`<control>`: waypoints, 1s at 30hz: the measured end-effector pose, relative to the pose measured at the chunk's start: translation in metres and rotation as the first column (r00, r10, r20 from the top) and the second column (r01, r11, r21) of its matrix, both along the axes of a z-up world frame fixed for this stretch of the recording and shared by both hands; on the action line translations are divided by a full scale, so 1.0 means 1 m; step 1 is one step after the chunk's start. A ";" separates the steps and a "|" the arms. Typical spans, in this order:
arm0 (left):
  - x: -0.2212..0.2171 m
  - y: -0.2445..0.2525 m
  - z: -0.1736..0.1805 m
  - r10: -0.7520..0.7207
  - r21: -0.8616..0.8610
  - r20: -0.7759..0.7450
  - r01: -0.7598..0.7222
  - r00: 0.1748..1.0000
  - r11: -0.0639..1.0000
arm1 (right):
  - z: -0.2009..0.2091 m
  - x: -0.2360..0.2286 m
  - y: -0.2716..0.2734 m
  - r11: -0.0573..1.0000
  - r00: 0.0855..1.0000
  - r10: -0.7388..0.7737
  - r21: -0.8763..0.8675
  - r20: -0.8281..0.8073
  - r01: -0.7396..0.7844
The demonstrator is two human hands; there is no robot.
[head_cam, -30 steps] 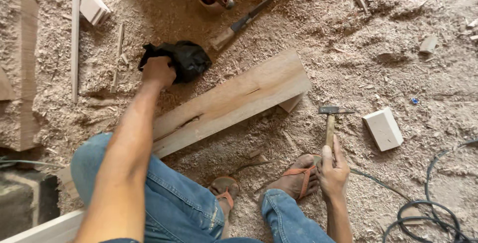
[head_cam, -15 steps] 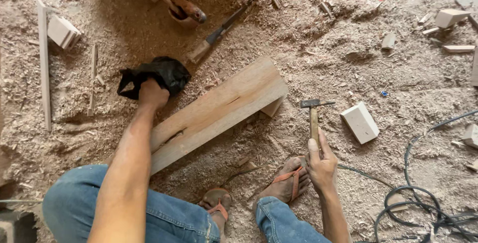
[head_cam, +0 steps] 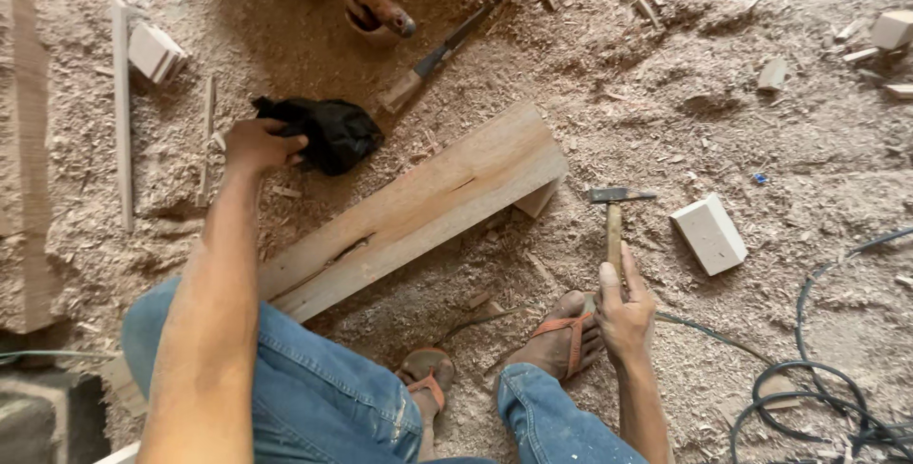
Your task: The person assembles a wooden frame by hammering nails into the joints. They then apply a reddish substance to the surface of the frame using a small brush.
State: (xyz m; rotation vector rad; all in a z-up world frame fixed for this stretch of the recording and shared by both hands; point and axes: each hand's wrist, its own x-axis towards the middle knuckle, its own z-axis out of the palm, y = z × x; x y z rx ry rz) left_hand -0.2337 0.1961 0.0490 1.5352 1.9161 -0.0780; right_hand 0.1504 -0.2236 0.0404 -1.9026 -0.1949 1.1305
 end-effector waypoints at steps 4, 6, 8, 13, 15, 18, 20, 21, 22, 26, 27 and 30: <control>0.012 0.006 0.039 0.163 -0.168 0.191 -0.131 0.968 0.977 | -0.005 -0.001 -0.002 0.996 1.000 -0.023 0.089 0.007 0.022; 0.021 0.003 0.059 0.111 -0.167 0.171 -0.082 0.979 0.983 | -0.005 0.000 -0.006 0.995 0.999 -0.039 0.087 0.010 0.038; 0.029 -0.001 0.082 0.071 -0.128 0.114 -0.056 0.991 0.990 | -0.006 -0.001 -0.005 0.996 0.997 -0.076 0.053 0.001 0.076; 0.046 -0.016 0.133 0.049 0.007 -0.002 -0.049 0.999 0.999 | 0.000 -0.003 -0.011 0.996 0.998 -0.069 0.060 0.017 0.067; 0.053 -0.021 0.146 0.118 0.004 0.188 -0.120 0.975 0.993 | 0.003 -0.004 -0.010 0.994 0.996 -0.085 0.074 -0.012 0.085; 0.071 -0.035 0.152 0.233 -0.173 0.444 -0.173 0.865 0.970 | 0.007 -0.005 -0.005 0.987 0.989 -0.124 0.097 -0.078 0.131; 0.095 -0.055 0.144 0.308 -0.347 0.569 -0.117 0.763 0.930 | 0.009 -0.006 0.001 0.988 0.988 -0.134 0.072 -0.080 0.140; 0.110 -0.065 0.137 0.339 -0.428 0.618 -0.057 0.710 0.902 | 0.010 -0.006 0.004 0.987 0.989 -0.121 0.097 -0.083 0.129; 0.127 -0.077 0.130 0.335 -0.463 0.649 0.005 0.684 0.886 | 0.011 -0.006 0.007 0.985 0.990 -0.108 0.124 -0.088 0.118; 0.196 -0.111 0.099 0.424 -0.577 0.730 0.151 0.536 0.803 | 0.019 -0.006 0.018 0.990 0.996 -0.064 0.123 -0.062 0.071; 0.211 -0.114 0.092 0.389 -0.537 0.756 0.160 0.526 0.828 | 0.021 -0.006 0.020 0.989 0.997 -0.060 0.133 -0.054 0.066; 0.240 -0.111 0.075 -0.146 -0.054 0.738 0.273 0.659 0.961 | 0.026 -0.008 0.020 0.985 0.998 -0.050 0.161 -0.032 0.055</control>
